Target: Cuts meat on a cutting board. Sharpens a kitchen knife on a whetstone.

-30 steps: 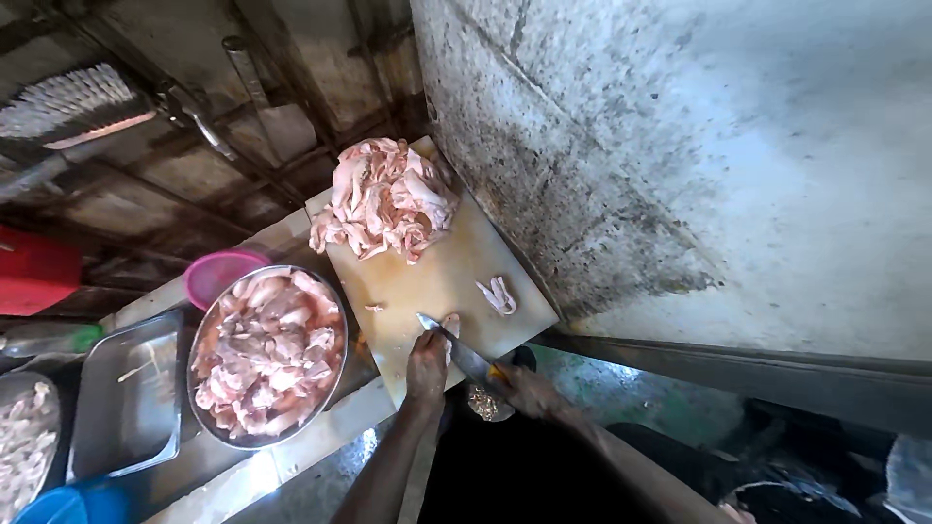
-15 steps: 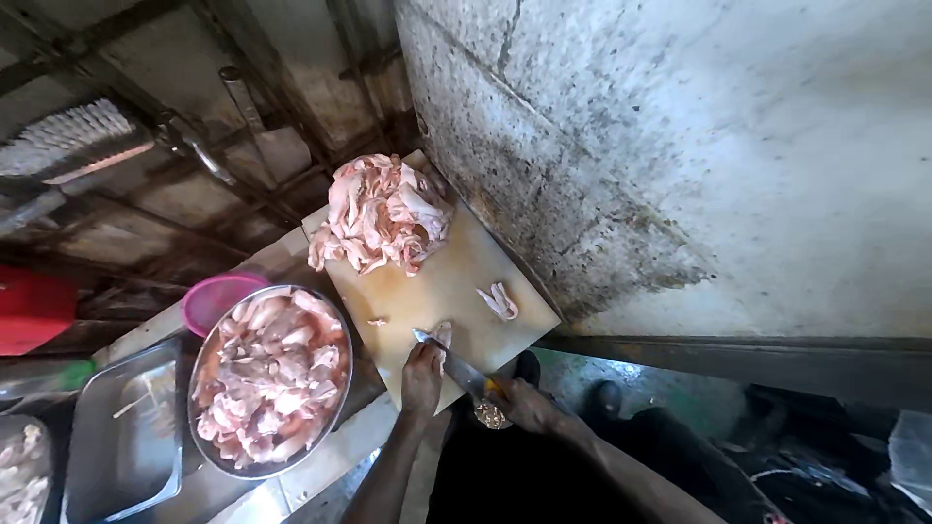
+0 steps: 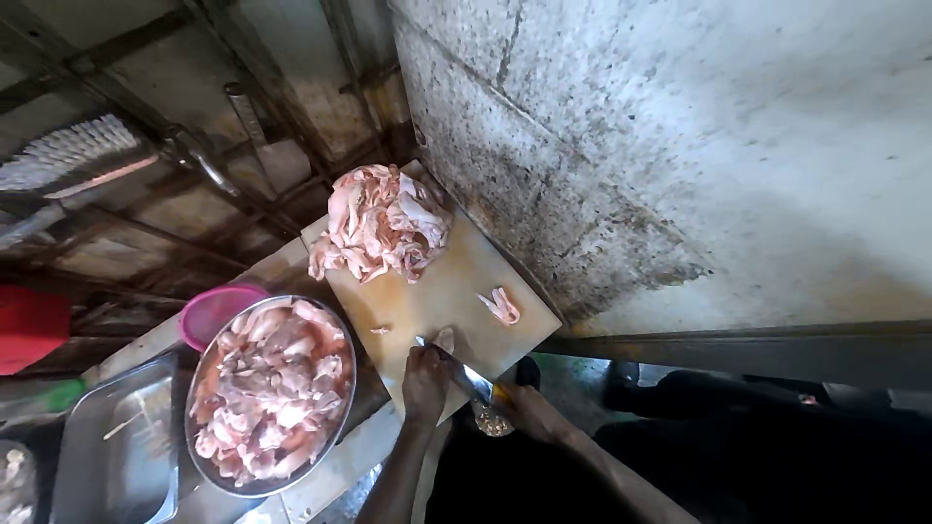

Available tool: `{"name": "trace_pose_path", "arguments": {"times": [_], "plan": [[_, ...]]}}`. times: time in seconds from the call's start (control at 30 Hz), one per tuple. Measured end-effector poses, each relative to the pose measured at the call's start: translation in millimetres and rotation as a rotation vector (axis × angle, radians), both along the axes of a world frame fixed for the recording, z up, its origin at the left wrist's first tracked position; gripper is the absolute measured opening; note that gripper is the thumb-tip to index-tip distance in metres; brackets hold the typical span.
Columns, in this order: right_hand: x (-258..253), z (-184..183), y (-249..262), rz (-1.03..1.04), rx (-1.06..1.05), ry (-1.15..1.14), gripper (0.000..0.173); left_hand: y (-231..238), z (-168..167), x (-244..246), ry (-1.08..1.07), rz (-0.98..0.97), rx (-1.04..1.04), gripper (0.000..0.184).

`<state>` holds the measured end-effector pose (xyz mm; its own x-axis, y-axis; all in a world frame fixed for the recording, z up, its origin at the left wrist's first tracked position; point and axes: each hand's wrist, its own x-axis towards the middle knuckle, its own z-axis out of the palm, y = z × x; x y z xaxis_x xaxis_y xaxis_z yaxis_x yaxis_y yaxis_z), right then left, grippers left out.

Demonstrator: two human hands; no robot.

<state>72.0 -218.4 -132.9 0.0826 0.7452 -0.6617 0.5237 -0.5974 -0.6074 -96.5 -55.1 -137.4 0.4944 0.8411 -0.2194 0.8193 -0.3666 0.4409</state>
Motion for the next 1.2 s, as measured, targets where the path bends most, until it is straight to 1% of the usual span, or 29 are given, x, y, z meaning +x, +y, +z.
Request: {"name": "trace_pose_path", "arguments": {"times": [0.13, 0.23, 0.3, 0.4, 0.5, 0.57, 0.67, 0.73, 0.87, 0.97, 1.07, 1.13, 1.2], "plan": [[2.0, -8.3, -7.1, -0.055, 0.043, 0.070, 0.045, 7.5, 7.6, -3.9, 0.006, 0.083, -0.083, 0.019], [7.1, -10.9, -14.0, -0.128, 0.052, 0.181, 0.045, 6.7, 9.6, -11.8, -0.047, 0.143, -0.112, 0.017], [9.0, -12.6, -20.5, -0.151, 0.072, 0.207, 0.044, 4.8, 7.4, -17.5, -0.090, 0.157, -0.121, 0.017], [4.1, -11.4, -29.0, -0.170, 0.090, 0.168, 0.044, 2.9, 4.6, -23.7, -0.169, 0.167, -0.152, 0.017], [-8.9, -10.0, -32.0, -0.214, 0.117, 0.140, 0.044, 5.0, 5.3, -26.6, -0.183, 0.162, -0.228, 0.022], [-17.6, -9.3, -30.4, -0.245, 0.131, 0.151, 0.043, 6.0, 1.1, -28.6, -0.204, 0.149, -0.225, 0.023], [-22.6, -9.6, -27.8, -0.286, 0.126, 0.142, 0.042, 8.9, -1.9, -28.6, -0.198, 0.135, -0.210, 0.020], [-20.5, -11.5, -27.4, -0.287, 0.125, 0.101, 0.041, 11.0, 0.1, -26.7, -0.148, 0.118, -0.206, 0.017], [-4.6, -12.7, -32.2, -0.255, 0.106, 0.064, 0.044, 14.5, 7.8, -19.3, -0.058, 0.049, -0.195, 0.017], [11.7, -10.4, -41.8, -0.254, 0.101, 0.041, 0.044, 15.6, 7.5, -17.8, -0.040, 0.024, -0.166, 0.015], [24.6, -5.8, -57.3, -0.346, 0.092, 0.026, 0.040, 17.0, 7.9, -16.9, -0.028, 0.009, -0.178, 0.017], [27.6, -2.3, -66.6, -0.416, 0.092, -0.022, 0.039, 17.6, 6.5, -20.2, -0.042, -0.005, -0.196, 0.017], [26.5, 4.5, -69.7, -0.432, 0.099, -0.054, 0.040, 18.3, 6.6, -24.1, -0.073, -0.003, -0.195, 0.019]]}}
